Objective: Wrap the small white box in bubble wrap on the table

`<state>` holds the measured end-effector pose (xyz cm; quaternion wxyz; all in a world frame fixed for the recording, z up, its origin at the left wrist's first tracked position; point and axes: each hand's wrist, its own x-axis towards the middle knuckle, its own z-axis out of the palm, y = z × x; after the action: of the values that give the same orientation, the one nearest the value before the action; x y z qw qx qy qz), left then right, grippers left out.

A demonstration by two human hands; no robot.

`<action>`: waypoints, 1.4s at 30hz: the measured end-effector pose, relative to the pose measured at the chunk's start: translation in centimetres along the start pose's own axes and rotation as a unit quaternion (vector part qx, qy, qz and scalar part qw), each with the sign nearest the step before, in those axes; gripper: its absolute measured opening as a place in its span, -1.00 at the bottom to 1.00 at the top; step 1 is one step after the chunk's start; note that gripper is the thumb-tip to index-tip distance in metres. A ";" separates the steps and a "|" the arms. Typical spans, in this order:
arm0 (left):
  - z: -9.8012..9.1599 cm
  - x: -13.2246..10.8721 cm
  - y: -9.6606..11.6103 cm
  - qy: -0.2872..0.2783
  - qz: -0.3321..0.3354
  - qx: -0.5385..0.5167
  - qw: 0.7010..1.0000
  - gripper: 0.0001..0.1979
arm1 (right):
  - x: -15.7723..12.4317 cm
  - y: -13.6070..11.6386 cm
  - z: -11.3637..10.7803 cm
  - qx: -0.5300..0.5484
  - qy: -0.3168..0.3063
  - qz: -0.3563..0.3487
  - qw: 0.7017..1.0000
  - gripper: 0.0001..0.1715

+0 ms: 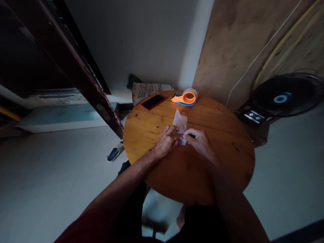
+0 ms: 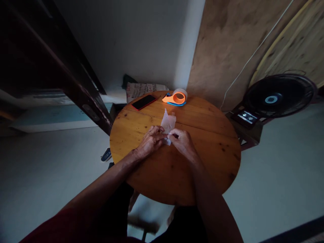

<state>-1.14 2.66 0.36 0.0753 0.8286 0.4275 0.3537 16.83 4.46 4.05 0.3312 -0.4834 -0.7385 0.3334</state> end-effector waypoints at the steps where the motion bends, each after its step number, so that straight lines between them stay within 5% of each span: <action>1: 0.0 0.0 0.0 -0.005 -0.001 -0.004 1.000 -0.62 | 0.0 0.0 0.0 0.004 0.000 0.002 1.000 -0.82; 10: 0.3 0.4 0.3 0.030 -0.029 -0.069 0.997 -0.69 | -0.9 -1.2 -1.4 0.063 -0.101 0.043 0.992 -0.69; 21: -0.1 0.3 0.9 0.055 -0.072 -0.132 0.987 -0.63 | -0.1 1.1 0.6 -0.038 -0.041 -0.081 0.995 -0.70; 31: 0.8 0.5 0.6 0.071 -0.082 -0.120 0.987 -0.81 | -0.6 0.0 -0.3 -0.034 -0.095 -0.077 0.992 -0.64; 34: 0.9 0.6 0.7 0.074 -0.081 -0.119 0.987 -0.79 | -0.5 -0.1 -0.4 -0.015 -0.068 -0.053 0.996 -0.69; 42: 1.5 0.3 0.6 0.086 -0.061 -0.105 0.989 -0.83 | 0.2 1.8 -1.8 0.014 0.120 -0.007 0.993 -0.73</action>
<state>0.32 2.71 -0.31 0.1461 0.7550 0.4425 0.4613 19.06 5.52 3.61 0.4261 -0.5102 -0.6923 0.2809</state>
